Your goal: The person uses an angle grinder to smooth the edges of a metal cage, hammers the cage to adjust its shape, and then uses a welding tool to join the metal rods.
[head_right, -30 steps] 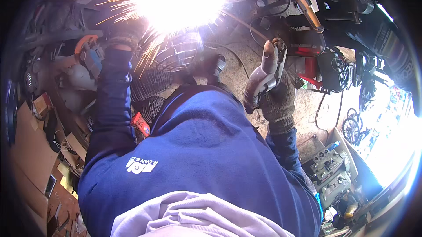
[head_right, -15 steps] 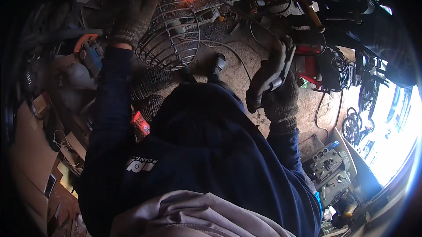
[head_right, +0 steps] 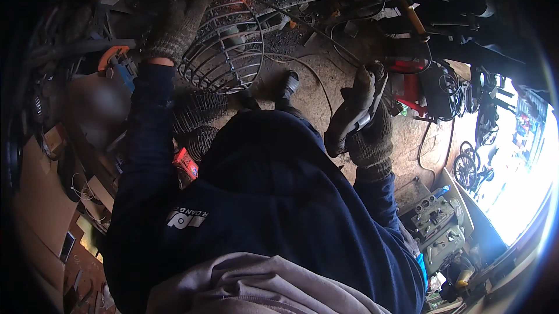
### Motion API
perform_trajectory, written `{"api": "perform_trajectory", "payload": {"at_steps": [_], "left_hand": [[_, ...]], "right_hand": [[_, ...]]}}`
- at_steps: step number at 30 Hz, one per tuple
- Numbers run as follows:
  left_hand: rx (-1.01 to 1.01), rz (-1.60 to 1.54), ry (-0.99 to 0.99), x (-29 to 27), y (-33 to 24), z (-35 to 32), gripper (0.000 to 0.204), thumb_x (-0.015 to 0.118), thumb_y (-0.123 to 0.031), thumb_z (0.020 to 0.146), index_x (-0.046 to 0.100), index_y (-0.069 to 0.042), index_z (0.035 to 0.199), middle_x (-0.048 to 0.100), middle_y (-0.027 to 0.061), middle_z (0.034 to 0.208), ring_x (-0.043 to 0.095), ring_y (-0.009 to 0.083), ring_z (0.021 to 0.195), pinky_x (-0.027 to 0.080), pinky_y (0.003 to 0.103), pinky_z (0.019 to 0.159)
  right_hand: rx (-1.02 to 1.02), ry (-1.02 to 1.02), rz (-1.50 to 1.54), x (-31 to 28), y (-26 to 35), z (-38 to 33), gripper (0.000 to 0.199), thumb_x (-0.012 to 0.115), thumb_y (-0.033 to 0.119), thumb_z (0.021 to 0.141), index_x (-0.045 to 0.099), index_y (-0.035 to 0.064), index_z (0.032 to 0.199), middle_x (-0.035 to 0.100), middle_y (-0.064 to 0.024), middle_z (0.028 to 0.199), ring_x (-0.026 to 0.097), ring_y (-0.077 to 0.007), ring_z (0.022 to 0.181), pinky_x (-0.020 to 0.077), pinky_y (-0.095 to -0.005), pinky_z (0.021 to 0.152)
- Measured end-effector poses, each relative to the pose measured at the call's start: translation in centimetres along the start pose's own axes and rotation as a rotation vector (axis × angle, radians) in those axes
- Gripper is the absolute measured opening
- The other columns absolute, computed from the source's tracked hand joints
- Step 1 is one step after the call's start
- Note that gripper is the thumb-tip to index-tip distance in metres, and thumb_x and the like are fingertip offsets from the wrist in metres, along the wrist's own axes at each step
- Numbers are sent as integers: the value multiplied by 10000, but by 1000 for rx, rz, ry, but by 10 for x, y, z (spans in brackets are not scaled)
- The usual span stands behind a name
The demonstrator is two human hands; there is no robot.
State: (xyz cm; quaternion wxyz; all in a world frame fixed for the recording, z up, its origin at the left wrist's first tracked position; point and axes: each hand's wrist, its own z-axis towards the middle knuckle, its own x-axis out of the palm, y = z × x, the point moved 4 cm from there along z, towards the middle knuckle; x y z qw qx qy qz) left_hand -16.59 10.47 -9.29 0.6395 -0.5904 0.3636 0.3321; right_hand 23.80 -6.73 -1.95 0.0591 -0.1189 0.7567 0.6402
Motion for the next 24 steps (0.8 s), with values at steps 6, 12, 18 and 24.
{"api": "perform_trajectory", "payload": {"at_steps": [6, 12, 18, 24], "left_hand": [[69, 179, 25, 7, 6, 1, 344, 494, -369, 1020, 579, -301, 1346, 687, 154, 1111, 657, 383, 1011, 521, 473, 833], [208, 268, -31, 6, 8, -4, 356, 508, -437, 1006, 594, -299, 1323, 695, 153, 1094, 666, 375, 990, 518, 474, 838], [-136, -153, 40, -6, -5, 0, 456, 573, -531, 958, 620, -225, 1293, 701, 162, 1101, 663, 385, 1004, 510, 468, 850], [5, -139, -59, -5, -9, -3, 444, 556, -496, 978, 638, -169, 1267, 698, 156, 1137, 656, 388, 1045, 507, 440, 872]], "right_hand": [[37, 26, -86, -6, -10, 3, 621, 720, 391, 878, 531, -12, 1310, 669, -80, 983, 671, -181, 860, 540, -313, 739], [64, 45, -77, -5, -8, 6, 642, 725, 376, 859, 518, -13, 1326, 662, -112, 1112, 655, -208, 1006, 521, -338, 856], [-21, 39, -90, 0, 0, 10, 597, 742, 364, 863, 562, -29, 1273, 690, -69, 866, 700, -167, 754, 577, -296, 658], [23, -9, -9, 5, 1, 9, 515, 706, 290, 894, 538, -5, 1281, 695, -83, 885, 703, -177, 758, 581, -299, 652]]}}
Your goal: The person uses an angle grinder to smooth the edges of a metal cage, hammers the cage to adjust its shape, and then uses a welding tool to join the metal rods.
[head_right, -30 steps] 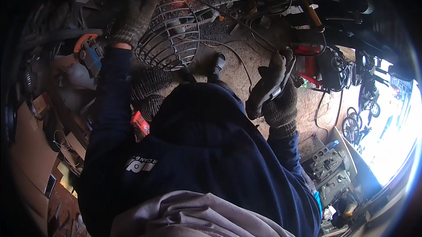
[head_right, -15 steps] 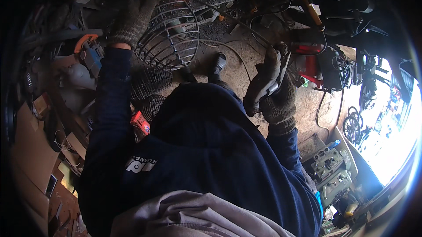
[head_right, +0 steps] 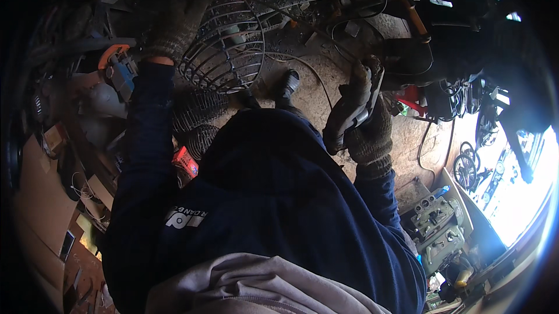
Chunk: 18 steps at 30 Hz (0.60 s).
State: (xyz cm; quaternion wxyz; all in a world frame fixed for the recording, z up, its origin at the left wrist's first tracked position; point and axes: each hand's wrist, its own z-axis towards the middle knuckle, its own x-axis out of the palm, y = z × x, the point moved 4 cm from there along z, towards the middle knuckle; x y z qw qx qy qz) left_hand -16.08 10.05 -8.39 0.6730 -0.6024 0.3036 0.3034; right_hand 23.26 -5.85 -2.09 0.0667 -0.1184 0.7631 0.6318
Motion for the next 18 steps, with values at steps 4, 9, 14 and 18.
{"api": "perform_trajectory", "payload": {"at_steps": [4, 9, 14, 18], "left_hand": [[38, -126, -4, -2, -8, 5, 434, 553, -457, 991, 623, -151, 1291, 689, 167, 1158, 642, 396, 1078, 498, 420, 906], [93, -211, -64, -4, -10, 5, 452, 549, -475, 987, 626, -146, 1287, 689, 172, 1151, 641, 397, 1078, 495, 420, 910], [157, -240, -105, -3, -14, 9, 470, 546, -493, 984, 629, -141, 1284, 689, 176, 1144, 639, 398, 1079, 492, 421, 914], [220, -285, -150, 0, -15, 13, 484, 543, -507, 981, 632, -137, 1281, 689, 179, 1139, 638, 400, 1079, 489, 421, 917]], "right_hand": [[91, 29, 45, 1, 2, -1, 520, 698, 211, 893, 503, 22, 1336, 660, -110, 1111, 666, -212, 975, 562, -335, 794], [241, 130, 192, -1, 0, 1, 470, 691, 235, 903, 542, 12, 1289, 666, -89, 978, 666, -211, 845, 544, -346, 707], [-4, 28, 168, 5, 9, -1, 498, 686, 284, 928, 528, -29, 1282, 665, -69, 903, 665, -152, 750, 539, -286, 621], [48, -5, 108, 4, 13, -1, 726, 758, 429, 873, 473, -42, 1347, 677, -75, 958, 673, -133, 790, 556, -279, 668]]}}
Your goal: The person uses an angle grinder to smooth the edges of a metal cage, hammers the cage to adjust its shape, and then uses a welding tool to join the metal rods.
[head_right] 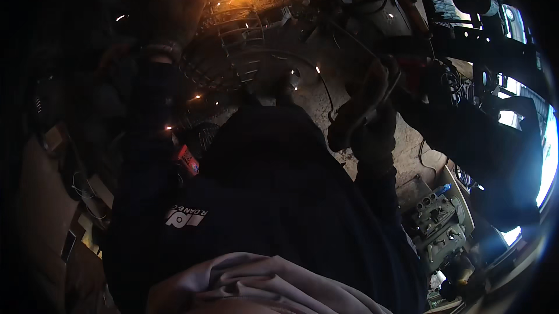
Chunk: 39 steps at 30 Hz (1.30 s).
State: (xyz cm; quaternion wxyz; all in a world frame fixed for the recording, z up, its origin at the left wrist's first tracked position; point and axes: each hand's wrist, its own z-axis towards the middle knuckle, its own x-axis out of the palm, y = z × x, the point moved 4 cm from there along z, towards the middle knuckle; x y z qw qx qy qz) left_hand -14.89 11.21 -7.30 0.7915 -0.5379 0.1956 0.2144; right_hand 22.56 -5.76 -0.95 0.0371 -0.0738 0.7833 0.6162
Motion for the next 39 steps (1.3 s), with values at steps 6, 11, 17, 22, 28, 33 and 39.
{"api": "perform_trajectory", "payload": {"at_steps": [6, 11, 17, 22, 28, 33, 39], "left_hand": [[-89, 99, -9, -2, 10, -6, 527, 534, -551, 970, 642, -128, 1266, 690, 185, 1123, 639, 405, 1066, 488, 427, 912], [-634, 395, 358, -8, 7, -6, 610, 513, -655, 930, 676, -144, 1221, 698, 185, 1093, 654, 423, 1012, 497, 471, 872], [-65, 751, 365, 1, 18, -17, 446, 458, -537, 993, 583, -287, 1341, 669, 160, 1169, 656, 431, 1000, 511, 532, 883], [-286, 693, 335, 0, 23, -16, 402, 441, -282, 1021, 493, -357, 1413, 652, 159, 1171, 661, 424, 983, 549, 524, 849], [-30, 786, 331, 2, 43, -23, 416, 429, -247, 1030, 479, -370, 1423, 646, 181, 1152, 662, 425, 967, 561, 510, 827], [-69, 737, 371, 1, 33, -20, 403, 463, -248, 1022, 510, -358, 1408, 647, 196, 1142, 663, 418, 951, 559, 507, 805], [-214, 613, 311, -6, 18, -20, 378, 490, -412, 1002, 599, -252, 1326, 667, 212, 1116, 659, 427, 973, 538, 514, 826]], "right_hand": [[-120, -15, -99, -7, -12, 0, 624, 750, 382, 869, 521, -16, 1291, 683, -92, 853, 693, -182, 729, 576, -309, 636], [-37, -2, -190, -10, -13, 0, 727, 801, 472, 812, 543, -17, 1284, 684, -67, 861, 689, -166, 736, 569, -295, 655], [-41, 10, -153, -9, -15, 0, 666, 799, 399, 828, 559, -23, 1284, 685, -53, 865, 682, -145, 749, 557, -289, 674], [-6, -12, -113, -7, -16, 0, 638, 796, 367, 838, 562, -24, 1285, 686, -51, 869, 681, -142, 751, 555, -287, 678], [-21, 1, -138, -9, -18, 0, 640, 792, 376, 841, 562, -28, 1281, 686, -47, 861, 680, -140, 751, 554, -287, 677], [22, 1, -122, 1, -4, 0, 638, 783, 382, 851, 555, -31, 1281, 683, -44, 864, 680, -140, 749, 556, -289, 675], [22, -4, -161, -7, -20, -2, 640, 743, 435, 886, 539, -38, 1266, 674, -53, 853, 670, -142, 721, 551, -282, 639]]}}
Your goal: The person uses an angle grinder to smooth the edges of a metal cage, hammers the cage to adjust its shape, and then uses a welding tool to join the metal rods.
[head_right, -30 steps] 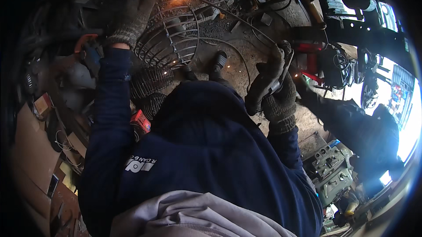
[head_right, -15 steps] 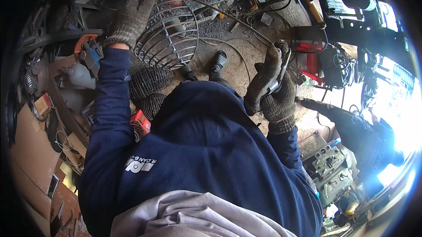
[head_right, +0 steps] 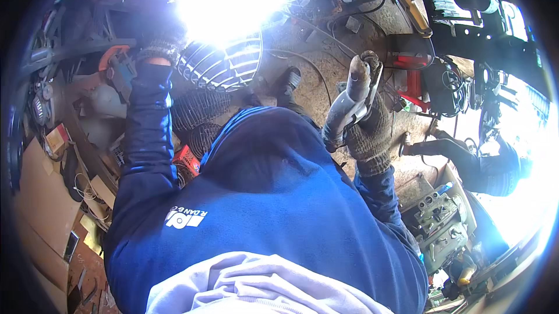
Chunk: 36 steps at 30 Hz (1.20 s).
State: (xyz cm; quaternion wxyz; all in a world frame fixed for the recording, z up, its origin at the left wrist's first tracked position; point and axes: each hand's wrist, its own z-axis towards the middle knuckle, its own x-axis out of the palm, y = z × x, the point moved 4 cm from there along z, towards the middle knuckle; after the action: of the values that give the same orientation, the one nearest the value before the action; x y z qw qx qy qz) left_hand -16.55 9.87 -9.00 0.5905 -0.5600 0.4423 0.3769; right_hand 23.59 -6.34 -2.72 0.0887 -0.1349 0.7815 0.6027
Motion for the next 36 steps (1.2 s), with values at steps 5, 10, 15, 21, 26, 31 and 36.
{"api": "perform_trajectory", "payload": {"at_steps": [5, 10, 15, 21, 26, 31, 36], "left_hand": [[-58, -63, 2, 2, -2, 4, 422, 481, -483, 982, 626, -208, 1267, 673, 221, 1100, 660, 432, 973, 537, 520, 831], [-62, -48, 11, 7, 5, 7, 496, 471, -555, 963, 653, -164, 1207, 680, 230, 1084, 660, 436, 972, 535, 526, 837], [-58, -23, 22, 11, 15, 8, 588, 461, -626, 944, 680, -120, 1148, 687, 239, 1068, 661, 441, 972, 533, 532, 842], [-108, -172, 4, -3, -2, 9, 707, 428, -680, 935, 723, -42, 1019, 697, 244, 1008, 664, 435, 964, 524, 529, 849], [-187, -145, 65, 11, 13, 11, 576, 461, -574, 977, 693, -69, 1129, 683, 247, 996, 645, 443, 952, 490, 498, 864], [178, 188, -30, 32, 39, 9, 400, 447, -400, 1020, 556, -225, 1363, 644, 231, 1137, 644, 433, 979, 507, 506, 902], [226, 248, -47, 19, 27, 4, 393, 427, -261, 1032, 504, -315, 1414, 633, 216, 1167, 651, 423, 979, 542, 510, 850]], "right_hand": [[30, 10, -94, -2, -2, 1, 734, 739, 539, 856, 536, -39, 1260, 665, -58, 823, 668, -152, 702, 541, -278, 605], [-87, -20, 34, 3, 17, 3, 734, 779, 488, 817, 556, -50, 1263, 664, -56, 784, 671, -160, 676, 527, -277, 576], [-52, -31, 19, -3, 3, 1, 655, 763, 417, 854, 558, -49, 1268, 663, -62, 792, 670, -161, 674, 531, -277, 577], [13, 23, 53, -6, -10, -6, 643, 747, 346, 862, 510, 3, 1351, 664, -134, 1247, 643, -205, 1095, 504, -340, 934], [-44, 6, 7, -4, -6, -3, 646, 768, 369, 860, 528, -32, 1306, 676, -82, 919, 674, -169, 792, 549, -301, 691], [-64, -9, 6, 1, 1, -3, 663, 779, 391, 851, 538, -42, 1292, 678, -60, 857, 680, -154, 737, 559, -293, 658], [15, 33, 26, 1, 0, -6, 663, 759, 369, 850, 519, -6, 1341, 663, -134, 1250, 636, -211, 1112, 488, -350, 958]]}}
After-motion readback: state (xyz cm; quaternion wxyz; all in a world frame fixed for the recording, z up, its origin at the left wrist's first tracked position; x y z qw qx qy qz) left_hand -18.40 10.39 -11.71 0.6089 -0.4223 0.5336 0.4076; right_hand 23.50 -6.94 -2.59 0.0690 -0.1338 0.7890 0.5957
